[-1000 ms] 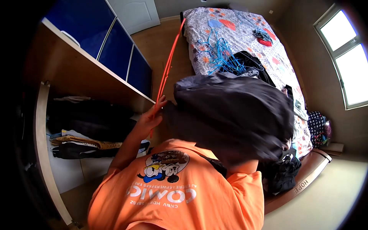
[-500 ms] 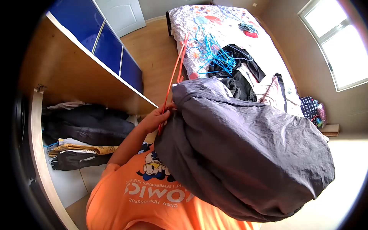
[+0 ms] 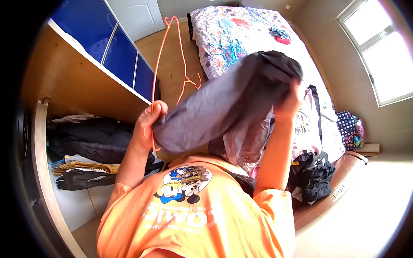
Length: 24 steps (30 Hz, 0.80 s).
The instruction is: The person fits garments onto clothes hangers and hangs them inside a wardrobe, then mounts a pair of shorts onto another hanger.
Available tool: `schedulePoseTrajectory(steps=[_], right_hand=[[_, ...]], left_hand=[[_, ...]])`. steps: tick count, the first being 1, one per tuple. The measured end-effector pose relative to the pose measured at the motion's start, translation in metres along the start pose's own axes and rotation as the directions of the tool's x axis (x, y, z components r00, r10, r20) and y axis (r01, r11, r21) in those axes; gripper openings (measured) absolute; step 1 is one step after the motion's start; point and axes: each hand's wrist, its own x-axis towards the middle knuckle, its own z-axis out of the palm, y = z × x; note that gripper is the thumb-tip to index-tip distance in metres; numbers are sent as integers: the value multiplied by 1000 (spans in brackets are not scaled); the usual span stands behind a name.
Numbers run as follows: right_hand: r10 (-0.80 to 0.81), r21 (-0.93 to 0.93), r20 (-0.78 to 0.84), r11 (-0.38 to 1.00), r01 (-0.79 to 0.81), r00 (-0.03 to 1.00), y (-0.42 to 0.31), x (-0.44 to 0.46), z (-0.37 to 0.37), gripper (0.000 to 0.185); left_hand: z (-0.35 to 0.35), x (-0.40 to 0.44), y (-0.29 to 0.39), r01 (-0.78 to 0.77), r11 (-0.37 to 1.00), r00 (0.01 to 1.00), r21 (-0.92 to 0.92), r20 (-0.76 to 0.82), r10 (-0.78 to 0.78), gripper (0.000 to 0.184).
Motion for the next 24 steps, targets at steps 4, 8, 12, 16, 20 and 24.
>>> schedulePoseTrajectory(steps=[4,8,12,16,20,24], right_hand=[[-126,-903,391,136,407,912,52,-25,26,63],[-138,-655,601,478,585,787,59,-87,58,45],[-3,-621,697,499,605,717,71,-129,72,74],[248,-785,520,517,342,817,99,-116,49,25],[619,-156,328,781,-605,714,62,-70,22,26],[391,352,705,532,-770,592,5,-40,42,55]], left_hand=[[35,30,12,-114,981,934,-157,-355,51,24],[65,63,30,-232,923,906,-308,-413,90,19],[89,82,40,-360,898,874,-251,-427,231,18],[111,91,52,-486,855,815,-183,-448,368,21],[97,98,66,-641,766,710,54,-339,618,21],[91,106,64,-546,741,678,391,-313,665,20]])
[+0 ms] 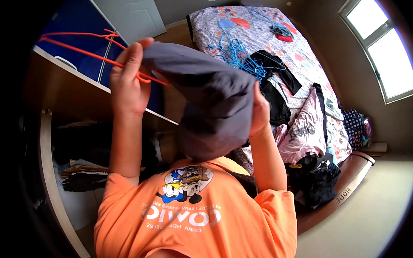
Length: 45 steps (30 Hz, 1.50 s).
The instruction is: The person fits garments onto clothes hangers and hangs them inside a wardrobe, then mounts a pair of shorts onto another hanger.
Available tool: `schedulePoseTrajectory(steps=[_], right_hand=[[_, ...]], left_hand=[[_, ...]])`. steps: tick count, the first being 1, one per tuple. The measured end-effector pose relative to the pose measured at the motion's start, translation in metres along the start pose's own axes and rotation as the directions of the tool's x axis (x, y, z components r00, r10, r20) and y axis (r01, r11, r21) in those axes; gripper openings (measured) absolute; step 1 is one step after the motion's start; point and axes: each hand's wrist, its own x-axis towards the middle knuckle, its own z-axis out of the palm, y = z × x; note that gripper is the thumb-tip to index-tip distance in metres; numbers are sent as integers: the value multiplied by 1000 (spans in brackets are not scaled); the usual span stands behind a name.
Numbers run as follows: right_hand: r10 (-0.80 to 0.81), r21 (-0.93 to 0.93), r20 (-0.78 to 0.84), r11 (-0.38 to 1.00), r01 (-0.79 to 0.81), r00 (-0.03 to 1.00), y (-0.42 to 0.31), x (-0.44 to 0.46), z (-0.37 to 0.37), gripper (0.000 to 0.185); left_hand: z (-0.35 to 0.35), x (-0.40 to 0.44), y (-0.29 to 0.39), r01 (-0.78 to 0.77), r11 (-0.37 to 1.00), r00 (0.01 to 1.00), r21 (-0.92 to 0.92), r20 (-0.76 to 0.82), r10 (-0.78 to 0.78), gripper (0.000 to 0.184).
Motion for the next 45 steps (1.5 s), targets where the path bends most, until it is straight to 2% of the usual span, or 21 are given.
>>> schedulePoseTrajectory(steps=[2,3,5,11,14,16,19,20,22,23,24,28,30,32,33,34,36,37,39,42,45], right_hand=[[-228,-121,-108,969,215,968,-23,-2,-48,48],[-237,227,-589,869,440,773,-31,2,-19,45],[-366,-44,-296,928,371,882,-31,0,-32,46],[-469,-155,-83,878,453,879,-38,-2,-21,51],[-499,-190,-71,857,479,864,-44,12,-35,54],[-532,-254,-105,831,495,840,-49,21,-58,56],[-412,-367,-102,862,351,906,-42,33,-43,50],[-423,-433,-365,866,250,830,-29,45,-10,53],[-526,-797,-336,601,62,781,-6,58,-17,49],[-560,-948,-295,275,-162,774,3,59,-24,45],[-566,-991,-119,17,-132,816,14,58,-33,43],[-703,-964,222,-261,45,675,46,25,-53,40],[-575,-817,532,-541,199,622,56,0,-51,52],[-505,-775,516,-619,127,692,80,-10,-29,72],[-564,-861,353,-508,23,746,95,-14,-40,83],[-554,-749,347,-649,-132,757,99,-12,-47,79],[-573,-736,281,-644,-211,770,95,-12,-79,61],[-663,-936,13,-272,-225,749,89,-14,-105,47],[-656,-907,-371,407,-106,658,75,-11,-98,25],[-337,-567,-496,823,-5,800,33,-23,-66,28],[-97,-278,-415,960,-25,905,5,-41,-52,35]], left_hand=[[1,-4,-7,103,974,979,203,154,-135,21],[-1,-5,-15,158,967,960,199,197,-197,23],[-1,-12,-24,193,948,928,254,267,-260,29],[-27,-40,-45,354,791,709,499,409,-575,46],[-33,-60,-55,407,798,548,444,581,-602,54],[-29,-70,-63,264,868,593,421,640,-490,59],[-17,-73,-44,538,782,546,314,578,-607,56],[-18,-71,-39,611,761,570,219,546,-614,49],[-18,-67,-35,673,730,587,120,513,-626,41],[-18,-64,-35,613,790,694,12,468,-547,32],[-18,-60,-33,536,839,789,-91,407,-460,24],[7,-37,-24,465,855,880,-232,230,-416,19],[13,-29,-28,446,863,888,-238,240,-393,21],[23,-27,-29,424,864,901,-272,221,-373,23],[28,-26,-29,417,865,902,-279,248,-354,25],[32,-25,-27,422,863,899,-277,253,-358,25],[40,-22,-22,366,881,921,-299,251,-297,27],[43,-19,-17,324,904,937,-280,231,-264,29],[36,-11,-14,261,946,948,-192,236,-214,35],[24,2,-13,174,984,955,44,234,-179,43],[11,12,-19,138,972,954,189,237,-181,44]])
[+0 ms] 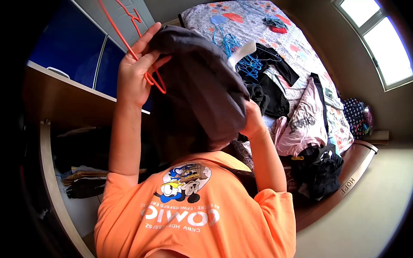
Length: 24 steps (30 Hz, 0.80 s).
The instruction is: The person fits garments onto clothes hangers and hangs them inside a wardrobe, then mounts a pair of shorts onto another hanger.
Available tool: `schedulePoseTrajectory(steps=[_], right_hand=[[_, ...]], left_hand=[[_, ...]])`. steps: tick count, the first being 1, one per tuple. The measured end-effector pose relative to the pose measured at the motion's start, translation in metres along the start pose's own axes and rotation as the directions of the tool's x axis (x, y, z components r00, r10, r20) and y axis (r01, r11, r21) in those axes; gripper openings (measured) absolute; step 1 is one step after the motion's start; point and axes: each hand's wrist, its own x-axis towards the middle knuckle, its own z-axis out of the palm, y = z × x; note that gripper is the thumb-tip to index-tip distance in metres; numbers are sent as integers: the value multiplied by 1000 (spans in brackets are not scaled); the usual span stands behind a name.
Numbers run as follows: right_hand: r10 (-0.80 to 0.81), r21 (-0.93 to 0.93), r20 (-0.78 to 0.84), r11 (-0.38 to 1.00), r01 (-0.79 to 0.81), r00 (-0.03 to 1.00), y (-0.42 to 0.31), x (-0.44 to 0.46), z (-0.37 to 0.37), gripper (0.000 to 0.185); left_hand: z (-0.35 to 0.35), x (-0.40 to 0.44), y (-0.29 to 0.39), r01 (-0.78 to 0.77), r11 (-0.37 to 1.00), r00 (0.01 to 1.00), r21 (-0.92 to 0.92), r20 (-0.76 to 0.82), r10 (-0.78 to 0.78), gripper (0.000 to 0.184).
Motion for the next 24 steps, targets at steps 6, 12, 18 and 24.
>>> schedulePoseTrajectory(steps=[6,12,18,24], right_hand=[[6,140,115,990,-22,993,-19,-4,3,45],[-296,-898,31,412,157,955,-20,8,-7,40],[-678,-859,-4,-374,-350,735,6,17,-70,21],[-756,-766,-134,-331,-551,640,-7,-7,-169,20]], left_hand=[[-7,2,-8,97,994,995,48,-36,-95,44],[-13,0,-4,-15,999,999,47,-35,16,44],[-6,-5,-4,-164,982,986,89,-17,166,45],[-11,4,11,-206,976,974,73,-82,212,45]])
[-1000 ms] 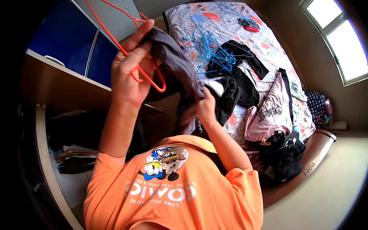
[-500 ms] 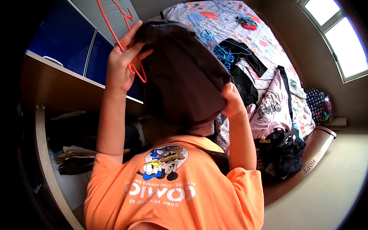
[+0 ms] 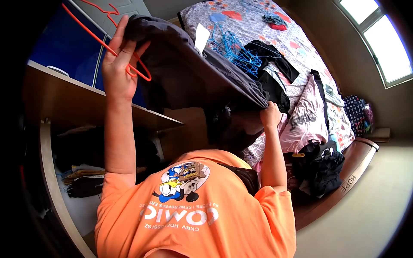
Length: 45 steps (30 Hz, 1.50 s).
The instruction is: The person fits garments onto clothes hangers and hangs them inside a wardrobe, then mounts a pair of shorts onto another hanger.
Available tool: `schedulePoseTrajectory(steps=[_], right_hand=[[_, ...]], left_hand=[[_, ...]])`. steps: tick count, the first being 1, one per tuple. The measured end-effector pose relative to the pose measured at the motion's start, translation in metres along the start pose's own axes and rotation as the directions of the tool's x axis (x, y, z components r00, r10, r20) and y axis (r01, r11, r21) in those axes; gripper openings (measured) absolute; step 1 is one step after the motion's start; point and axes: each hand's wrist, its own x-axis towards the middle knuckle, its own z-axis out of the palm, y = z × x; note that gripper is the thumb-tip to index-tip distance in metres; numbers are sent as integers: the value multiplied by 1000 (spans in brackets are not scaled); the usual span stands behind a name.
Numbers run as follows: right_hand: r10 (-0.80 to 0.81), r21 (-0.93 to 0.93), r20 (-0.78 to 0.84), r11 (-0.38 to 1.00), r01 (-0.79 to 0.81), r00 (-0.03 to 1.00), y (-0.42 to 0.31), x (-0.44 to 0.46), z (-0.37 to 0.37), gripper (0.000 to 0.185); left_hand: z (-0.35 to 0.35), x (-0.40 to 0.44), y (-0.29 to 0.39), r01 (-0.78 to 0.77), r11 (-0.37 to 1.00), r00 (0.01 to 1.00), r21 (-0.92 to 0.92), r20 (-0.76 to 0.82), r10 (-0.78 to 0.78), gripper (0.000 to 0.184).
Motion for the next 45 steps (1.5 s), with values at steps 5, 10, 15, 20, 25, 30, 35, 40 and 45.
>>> schedulePoseTrajectory(steps=[5,10,15,20,25,30,35,40,45], right_hand=[[-49,712,668,332,-619,742,-31,13,-80,22],[-586,579,290,-522,-626,757,-58,33,-112,31],[-459,592,74,-694,-409,886,-150,43,-137,38],[-665,529,212,-538,-656,716,-218,32,-166,59],[-595,706,368,-321,-631,715,-221,10,-157,72],[-724,885,240,-110,-452,646,-200,-22,-106,103],[-781,902,402,246,-356,478,-157,-44,-74,78],[-480,740,666,524,-423,571,-128,-42,-37,21],[-706,519,486,-242,-820,515,-71,15,-68,25]], left_hand=[[-12,11,-26,58,967,990,247,109,-87,50],[-11,-25,-61,277,951,871,134,384,-308,47],[3,-91,-89,348,931,774,108,527,-350,60],[-7,-109,-86,581,784,619,218,506,-600,65],[-8,-110,-73,667,686,723,-291,473,-503,56],[-16,-84,-49,491,652,870,-578,286,-401,32],[-18,-64,-43,374,617,923,-692,216,-317,21],[-25,-48,-41,292,768,949,-570,77,-304,18],[-49,-31,-57,267,947,964,180,-65,-259,17]])
